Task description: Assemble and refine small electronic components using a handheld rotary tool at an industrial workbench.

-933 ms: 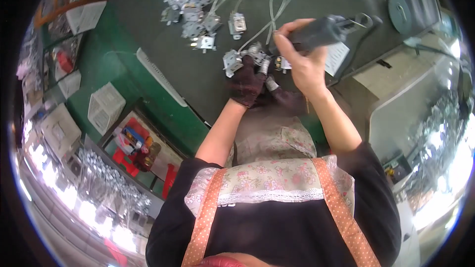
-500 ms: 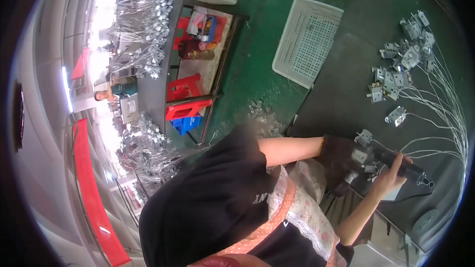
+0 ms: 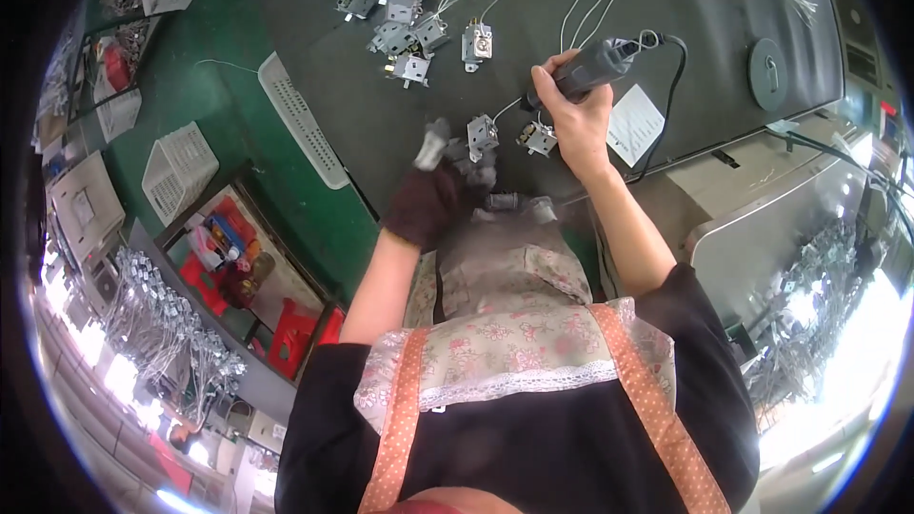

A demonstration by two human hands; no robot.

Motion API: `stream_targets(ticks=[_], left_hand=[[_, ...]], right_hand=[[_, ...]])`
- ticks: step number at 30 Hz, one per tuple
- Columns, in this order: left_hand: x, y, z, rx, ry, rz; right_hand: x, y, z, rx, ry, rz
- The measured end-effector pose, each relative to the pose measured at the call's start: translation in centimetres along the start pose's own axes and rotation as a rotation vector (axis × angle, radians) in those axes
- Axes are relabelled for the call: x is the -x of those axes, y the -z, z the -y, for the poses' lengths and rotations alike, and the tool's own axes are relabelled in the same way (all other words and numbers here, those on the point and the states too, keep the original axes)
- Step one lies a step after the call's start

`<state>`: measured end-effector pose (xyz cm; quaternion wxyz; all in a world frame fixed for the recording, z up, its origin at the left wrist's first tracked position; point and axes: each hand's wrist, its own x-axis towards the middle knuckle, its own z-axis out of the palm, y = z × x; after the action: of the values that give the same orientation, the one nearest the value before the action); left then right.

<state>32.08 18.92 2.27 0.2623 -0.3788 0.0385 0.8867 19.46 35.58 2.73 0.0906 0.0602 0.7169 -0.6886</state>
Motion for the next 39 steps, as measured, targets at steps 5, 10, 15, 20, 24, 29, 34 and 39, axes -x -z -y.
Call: stream_targets(ticks=[5, 10, 15, 20, 24, 29, 34, 39], left_hand=[[-5.2, 0.7, 0.3, -0.132, -0.252, -0.019], [-5.6, -0.7, 0.0, -1.127, -0.679, -0.221], [-7.3, 4.1, -0.2, -2.041, -1.329, -0.404], [-7.9, 3.7, 0.0, -1.982, -1.348, -0.372], [-7.5, 3.8, 0.0, -2.022, -1.372, -0.42], [-7.6, 3.9, -0.1, -1.985, -1.353, -0.423], [-8.1, 4.6, -0.1, -1.949, -1.343, -0.383], [-8.4, 4.8, -0.1, -1.959, -1.295, -0.375]], right_hand=[[1.3, 0.6, -0.6, 0.035, -0.025, -0.026], [2.0, 2.5, -0.8, -0.199, -0.113, -0.057], [2.6, -0.6, 2.5, -0.337, 0.097, -0.071], [1.7, -0.3, 1.8, -0.198, 0.108, 0.017], [1.3, -0.6, 1.1, -0.246, 0.064, -0.051], [1.6, -0.4, 1.4, -0.267, 0.103, -0.039], [1.3, -0.4, 1.0, -0.311, 0.092, -0.04], [0.7, -0.3, 1.2, -0.303, 0.049, -0.036]])
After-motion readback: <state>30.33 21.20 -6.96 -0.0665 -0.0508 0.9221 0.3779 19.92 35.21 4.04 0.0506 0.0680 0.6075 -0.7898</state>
